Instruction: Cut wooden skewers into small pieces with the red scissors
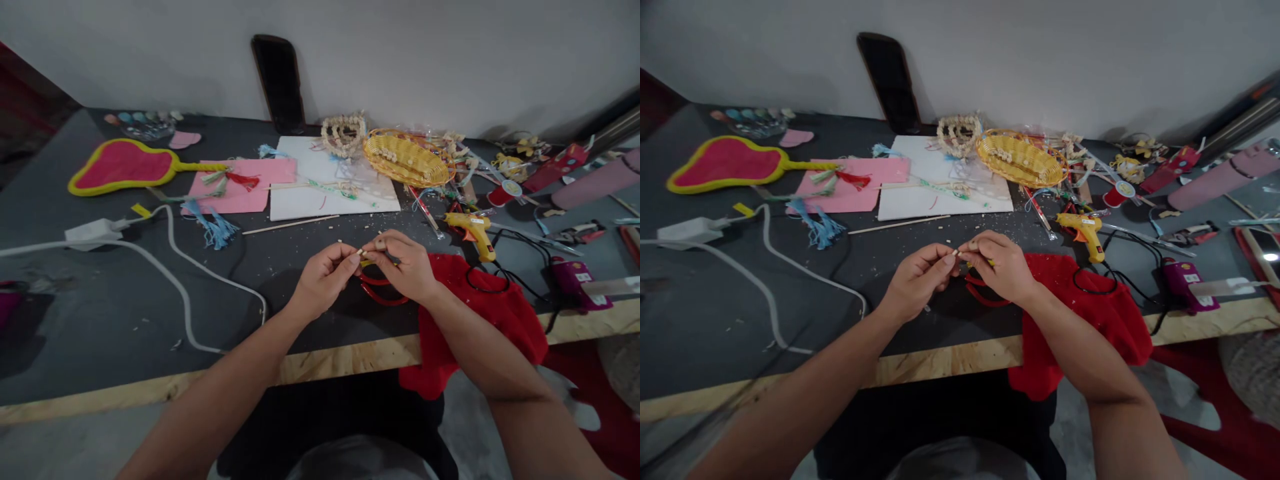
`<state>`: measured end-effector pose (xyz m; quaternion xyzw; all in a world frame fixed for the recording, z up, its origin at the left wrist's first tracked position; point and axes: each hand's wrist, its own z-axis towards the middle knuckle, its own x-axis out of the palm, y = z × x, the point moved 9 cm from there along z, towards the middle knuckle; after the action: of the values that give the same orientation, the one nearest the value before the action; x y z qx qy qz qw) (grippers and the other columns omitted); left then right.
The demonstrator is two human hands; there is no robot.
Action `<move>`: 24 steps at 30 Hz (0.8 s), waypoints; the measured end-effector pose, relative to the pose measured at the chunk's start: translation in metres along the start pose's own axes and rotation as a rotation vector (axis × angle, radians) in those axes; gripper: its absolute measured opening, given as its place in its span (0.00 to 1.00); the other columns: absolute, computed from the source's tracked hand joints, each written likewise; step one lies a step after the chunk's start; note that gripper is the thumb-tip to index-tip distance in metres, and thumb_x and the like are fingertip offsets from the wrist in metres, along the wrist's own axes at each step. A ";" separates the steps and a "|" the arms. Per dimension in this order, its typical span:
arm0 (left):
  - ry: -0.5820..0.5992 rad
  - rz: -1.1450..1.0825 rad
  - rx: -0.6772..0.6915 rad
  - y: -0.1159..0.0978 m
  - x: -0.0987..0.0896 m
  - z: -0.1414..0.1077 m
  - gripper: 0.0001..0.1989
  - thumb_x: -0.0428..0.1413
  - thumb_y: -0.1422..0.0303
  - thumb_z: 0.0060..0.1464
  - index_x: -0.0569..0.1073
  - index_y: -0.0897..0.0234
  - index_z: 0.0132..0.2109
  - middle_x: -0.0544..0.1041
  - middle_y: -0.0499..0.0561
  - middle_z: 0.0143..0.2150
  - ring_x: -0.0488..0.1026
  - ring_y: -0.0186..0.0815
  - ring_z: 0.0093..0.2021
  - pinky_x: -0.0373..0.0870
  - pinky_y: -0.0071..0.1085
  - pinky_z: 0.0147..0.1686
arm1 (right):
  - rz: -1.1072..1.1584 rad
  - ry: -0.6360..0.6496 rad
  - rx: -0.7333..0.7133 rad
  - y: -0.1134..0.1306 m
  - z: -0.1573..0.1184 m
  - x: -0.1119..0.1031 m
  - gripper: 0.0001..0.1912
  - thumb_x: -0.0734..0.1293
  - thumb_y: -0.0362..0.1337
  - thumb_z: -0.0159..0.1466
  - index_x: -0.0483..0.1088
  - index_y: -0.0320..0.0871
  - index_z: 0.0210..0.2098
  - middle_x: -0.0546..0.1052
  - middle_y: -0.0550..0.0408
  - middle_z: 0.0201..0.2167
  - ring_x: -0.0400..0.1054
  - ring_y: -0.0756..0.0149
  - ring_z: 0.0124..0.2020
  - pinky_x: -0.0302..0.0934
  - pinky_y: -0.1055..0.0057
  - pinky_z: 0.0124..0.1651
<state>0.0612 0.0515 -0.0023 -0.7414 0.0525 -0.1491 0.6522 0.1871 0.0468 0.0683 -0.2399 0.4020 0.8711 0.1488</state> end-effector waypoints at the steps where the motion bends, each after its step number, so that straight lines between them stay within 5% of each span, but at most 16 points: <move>1: -0.028 -0.018 0.002 0.000 -0.003 0.001 0.15 0.58 0.56 0.55 0.72 0.66 0.36 0.70 0.45 0.25 0.58 0.22 0.19 0.52 0.22 0.18 | -0.021 -0.023 0.015 -0.003 0.001 -0.005 0.04 0.65 0.34 0.65 0.72 0.44 0.34 0.78 0.54 0.33 0.72 0.68 0.36 0.67 0.71 0.39; 6: -0.187 -0.166 -0.003 0.001 -0.019 0.005 0.13 0.60 0.59 0.52 0.72 0.65 0.34 0.69 0.44 0.24 0.54 0.20 0.16 0.49 0.21 0.16 | -0.232 -0.134 0.140 -0.038 0.004 -0.031 0.06 0.64 0.36 0.65 0.72 0.45 0.32 0.77 0.54 0.33 0.72 0.65 0.36 0.66 0.67 0.42; 11: -0.265 -0.231 0.012 -0.002 -0.025 0.005 0.13 0.62 0.60 0.49 0.73 0.66 0.34 0.68 0.44 0.24 0.55 0.20 0.17 0.50 0.21 0.15 | -0.440 0.107 0.200 -0.072 0.000 -0.013 0.07 0.64 0.35 0.65 0.73 0.44 0.33 0.78 0.51 0.35 0.71 0.59 0.39 0.65 0.62 0.44; 16: -0.376 -0.330 0.062 -0.010 -0.037 0.003 0.12 0.63 0.62 0.47 0.72 0.66 0.33 0.67 0.44 0.24 0.53 0.20 0.18 0.49 0.20 0.15 | -0.472 0.243 0.186 -0.075 -0.007 0.008 0.08 0.62 0.33 0.66 0.74 0.44 0.35 0.79 0.50 0.36 0.70 0.60 0.40 0.63 0.61 0.47; 24: -0.284 -0.327 -0.031 0.000 -0.024 0.004 0.13 0.63 0.61 0.47 0.72 0.66 0.33 0.67 0.44 0.24 0.54 0.20 0.18 0.49 0.19 0.16 | -0.510 0.198 0.193 -0.079 -0.002 0.001 0.13 0.59 0.29 0.66 0.74 0.43 0.42 0.79 0.47 0.41 0.69 0.57 0.43 0.62 0.57 0.49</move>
<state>0.0398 0.0623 -0.0063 -0.7636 -0.1584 -0.1460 0.6086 0.2225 0.0955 0.0169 -0.4018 0.4223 0.7355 0.3453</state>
